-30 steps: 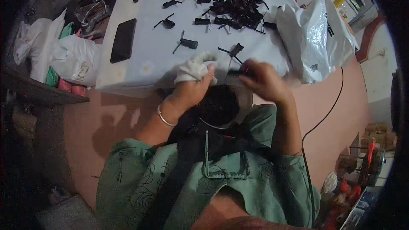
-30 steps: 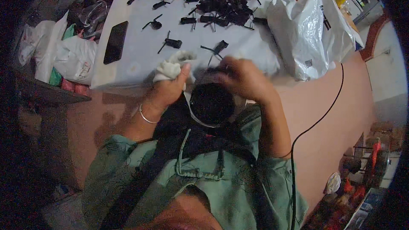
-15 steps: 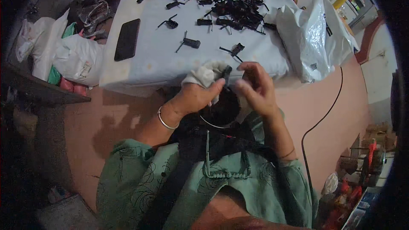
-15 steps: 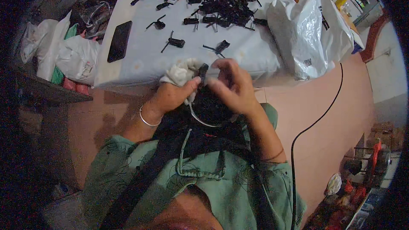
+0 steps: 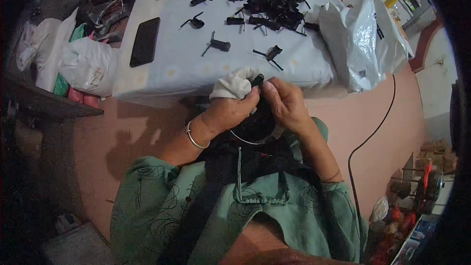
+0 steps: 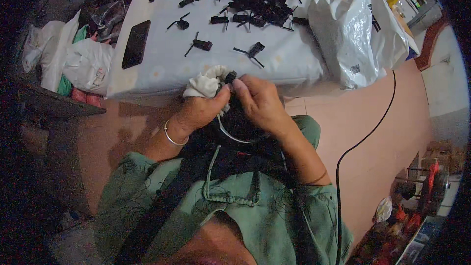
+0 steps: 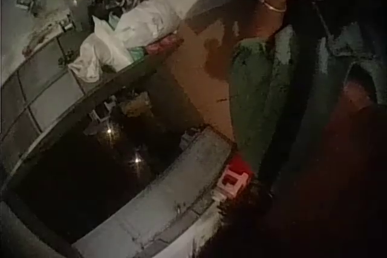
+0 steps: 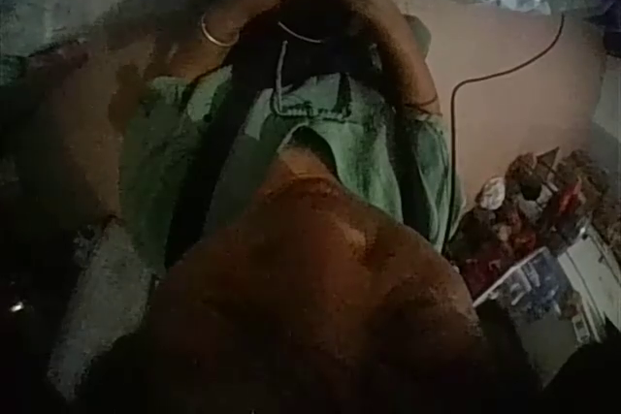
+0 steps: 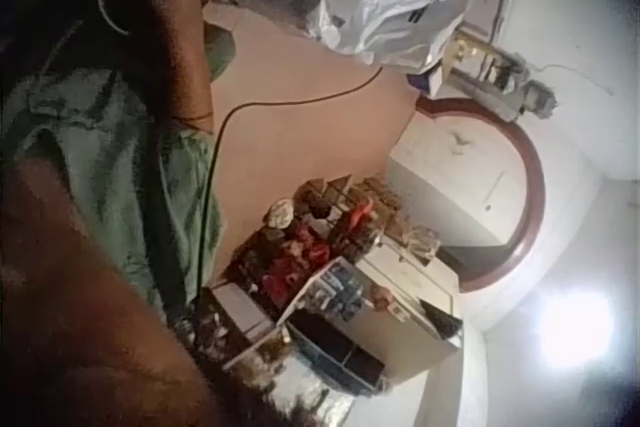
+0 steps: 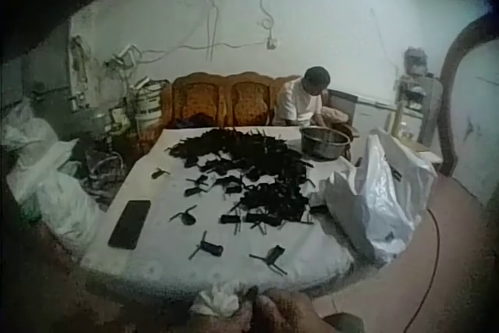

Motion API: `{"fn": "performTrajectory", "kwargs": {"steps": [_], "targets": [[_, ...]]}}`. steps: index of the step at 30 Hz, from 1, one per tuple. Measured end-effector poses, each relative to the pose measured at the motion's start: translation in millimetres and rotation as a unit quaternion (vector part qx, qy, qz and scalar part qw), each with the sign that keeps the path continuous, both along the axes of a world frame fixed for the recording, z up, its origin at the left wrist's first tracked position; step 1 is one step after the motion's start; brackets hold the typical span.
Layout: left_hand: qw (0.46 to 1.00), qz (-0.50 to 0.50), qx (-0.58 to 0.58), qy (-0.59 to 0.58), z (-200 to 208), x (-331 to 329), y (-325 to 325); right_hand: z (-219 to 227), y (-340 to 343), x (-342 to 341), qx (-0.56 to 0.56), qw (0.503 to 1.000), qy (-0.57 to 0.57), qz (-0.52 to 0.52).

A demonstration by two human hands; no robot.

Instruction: Inspecting and sorting small black plastic components at a production floor workstation.

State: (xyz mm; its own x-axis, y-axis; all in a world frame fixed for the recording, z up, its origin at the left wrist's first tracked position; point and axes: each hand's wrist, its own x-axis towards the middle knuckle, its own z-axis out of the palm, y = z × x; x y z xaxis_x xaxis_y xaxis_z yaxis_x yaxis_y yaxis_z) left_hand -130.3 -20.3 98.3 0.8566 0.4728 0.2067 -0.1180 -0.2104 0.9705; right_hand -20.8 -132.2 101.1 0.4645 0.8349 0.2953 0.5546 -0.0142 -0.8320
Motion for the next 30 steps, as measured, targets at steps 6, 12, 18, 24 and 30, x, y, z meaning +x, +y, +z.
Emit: {"fn": "performTrajectory", "kwargs": {"steps": [6, 12, 18, 24, 30], "targets": [[0.934, 0.079, 0.339, -0.074, 0, 10, 0, -24, 7, 1, 0.014, 0.997, 0.077, 0.008], [0.897, 0.082, 0.427, -0.077, -15, 11, 0, -39, 11, -1, -0.034, 0.995, 0.088, -0.028], [0.967, 0.096, 0.185, -0.148, -18, 16, 8, -26, 1, 12, 0.04, 0.987, 0.159, -0.001], [1.0, 0.023, -0.007, -0.015, -20, 10, 12, -17, -11, 15, -0.014, 0.999, 0.02, 0.041], [0.996, -0.079, 0.01, 0.05, -11, 5, 6, -11, -3, 12, 0.017, 0.992, 0.119, 0.041]]}}
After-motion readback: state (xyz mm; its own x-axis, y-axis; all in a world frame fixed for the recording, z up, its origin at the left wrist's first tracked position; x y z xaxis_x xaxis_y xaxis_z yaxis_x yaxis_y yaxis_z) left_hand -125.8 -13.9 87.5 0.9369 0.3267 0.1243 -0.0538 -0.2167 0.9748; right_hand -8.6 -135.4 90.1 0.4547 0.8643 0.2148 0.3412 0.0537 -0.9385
